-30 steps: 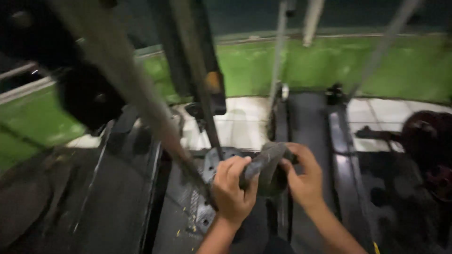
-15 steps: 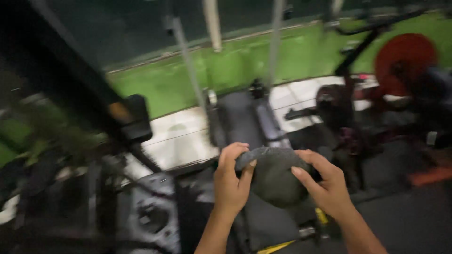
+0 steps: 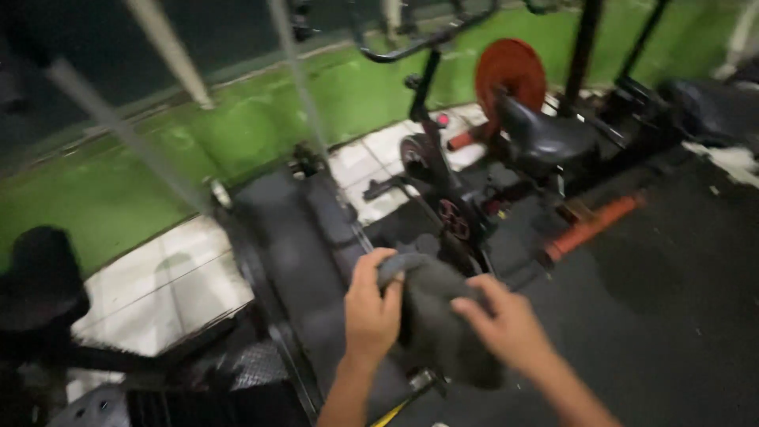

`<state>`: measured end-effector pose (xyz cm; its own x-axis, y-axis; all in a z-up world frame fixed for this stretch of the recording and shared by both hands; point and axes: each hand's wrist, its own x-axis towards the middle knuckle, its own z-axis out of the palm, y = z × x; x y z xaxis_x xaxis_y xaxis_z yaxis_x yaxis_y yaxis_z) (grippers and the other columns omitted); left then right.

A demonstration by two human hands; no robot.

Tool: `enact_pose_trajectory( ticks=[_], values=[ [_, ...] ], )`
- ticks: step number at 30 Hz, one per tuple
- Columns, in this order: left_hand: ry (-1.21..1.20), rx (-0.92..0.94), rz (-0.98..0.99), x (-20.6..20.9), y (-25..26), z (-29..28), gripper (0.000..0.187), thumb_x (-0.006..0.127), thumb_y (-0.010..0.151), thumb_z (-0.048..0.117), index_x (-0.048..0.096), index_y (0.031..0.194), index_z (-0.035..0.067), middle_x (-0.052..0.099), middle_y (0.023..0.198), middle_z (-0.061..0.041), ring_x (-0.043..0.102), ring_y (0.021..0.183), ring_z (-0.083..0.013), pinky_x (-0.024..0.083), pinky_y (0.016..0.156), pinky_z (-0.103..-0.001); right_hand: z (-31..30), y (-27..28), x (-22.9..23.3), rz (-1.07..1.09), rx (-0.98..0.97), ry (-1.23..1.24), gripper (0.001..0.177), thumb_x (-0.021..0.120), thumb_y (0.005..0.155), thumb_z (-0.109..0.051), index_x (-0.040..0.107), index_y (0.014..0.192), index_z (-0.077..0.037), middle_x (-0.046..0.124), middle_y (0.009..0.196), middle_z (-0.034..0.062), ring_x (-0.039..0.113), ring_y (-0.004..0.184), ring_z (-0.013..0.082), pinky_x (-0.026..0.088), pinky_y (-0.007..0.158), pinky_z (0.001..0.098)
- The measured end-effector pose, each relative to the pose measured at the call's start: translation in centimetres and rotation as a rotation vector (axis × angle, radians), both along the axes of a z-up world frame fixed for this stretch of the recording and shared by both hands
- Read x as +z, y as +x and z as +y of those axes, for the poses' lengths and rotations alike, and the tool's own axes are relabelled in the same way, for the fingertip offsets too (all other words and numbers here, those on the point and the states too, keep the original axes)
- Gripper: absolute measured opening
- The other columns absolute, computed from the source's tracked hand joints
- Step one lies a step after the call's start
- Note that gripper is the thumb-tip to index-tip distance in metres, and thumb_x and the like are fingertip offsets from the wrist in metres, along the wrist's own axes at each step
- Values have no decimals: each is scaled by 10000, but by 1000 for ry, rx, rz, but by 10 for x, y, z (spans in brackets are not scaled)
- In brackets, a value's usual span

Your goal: Clean and wipe down various gym machines and exercise equipment with a cloth.

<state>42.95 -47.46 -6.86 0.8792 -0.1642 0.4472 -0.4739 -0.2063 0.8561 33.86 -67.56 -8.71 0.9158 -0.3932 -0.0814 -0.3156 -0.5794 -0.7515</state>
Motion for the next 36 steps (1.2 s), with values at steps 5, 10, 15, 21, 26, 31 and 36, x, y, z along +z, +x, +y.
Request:
enact_pose_trajectory(
  ticks=[5, 10, 15, 21, 26, 31, 36],
  values=[
    [69, -81, -82, -9, 3, -10, 291, 698, 943, 149, 622, 1203, 44, 695, 1136, -158, 722, 1007, -338, 567, 854, -366, -7, -12, -44, -126, 201, 283, 480, 766, 837, -317, 663, 1231, -62, 758, 968, 5, 680, 825, 83, 550, 749, 293],
    [64, -186, -190, -16, 24, -24, 326, 780, 922, 211, 634, 1176, 67, 710, 1069, -132, 737, 919, -304, 583, 786, -351, -42, -11, -8, 111, 231, 366, 319, 814, 846, -280, 777, 1015, -13, 763, 864, 83, 682, 846, 148, 569, 793, 332],
    [52, -230, -269, -7, 41, -43, 336, 792, 933, 227, 625, 1189, 87, 705, 1057, -116, 724, 865, -278, 572, 750, -345, -49, -8, 4, -181, 437, 439, 468, 812, 780, -169, 653, 1194, -20, 739, 1062, 71, 652, 1001, 147, 522, 896, 334],
    [18, -230, -209, 6, 78, -112, 363, 792, 924, 253, 620, 1208, 105, 712, 1098, -122, 731, 952, -299, 571, 816, -361, -121, 32, 46, -164, 150, -53, 389, 829, 751, -241, 670, 1059, -64, 775, 960, 55, 758, 889, 178, 565, 793, 330],
    [-48, -119, -101, -9, 128, -227, 392, 764, 923, 311, 621, 1222, 102, 719, 1112, -132, 727, 1016, -317, 556, 880, -381, -234, 98, 60, -238, 102, -115, 368, 782, 775, -235, 673, 1089, -78, 788, 997, 64, 767, 935, 180, 564, 799, 327],
    [-81, 89, 17, -66, 192, -373, 412, 728, 945, 356, 616, 1257, 112, 714, 1134, -138, 710, 1065, -327, 537, 928, -394, -378, 199, 15, -229, 123, -292, 409, 804, 811, -296, 679, 1144, -94, 764, 1010, 113, 749, 974, 234, 556, 811, 342],
    [462, 380, -148, -118, 244, -483, 638, 640, 937, 432, 467, 1486, 156, 526, 1470, -168, 504, 1336, -428, 389, 1070, -559, -433, 284, -69, -241, 243, -832, 723, 633, 815, -565, 493, 1460, -271, 385, 1576, 106, 329, 1429, 398, 175, 1040, 795]
  ],
)
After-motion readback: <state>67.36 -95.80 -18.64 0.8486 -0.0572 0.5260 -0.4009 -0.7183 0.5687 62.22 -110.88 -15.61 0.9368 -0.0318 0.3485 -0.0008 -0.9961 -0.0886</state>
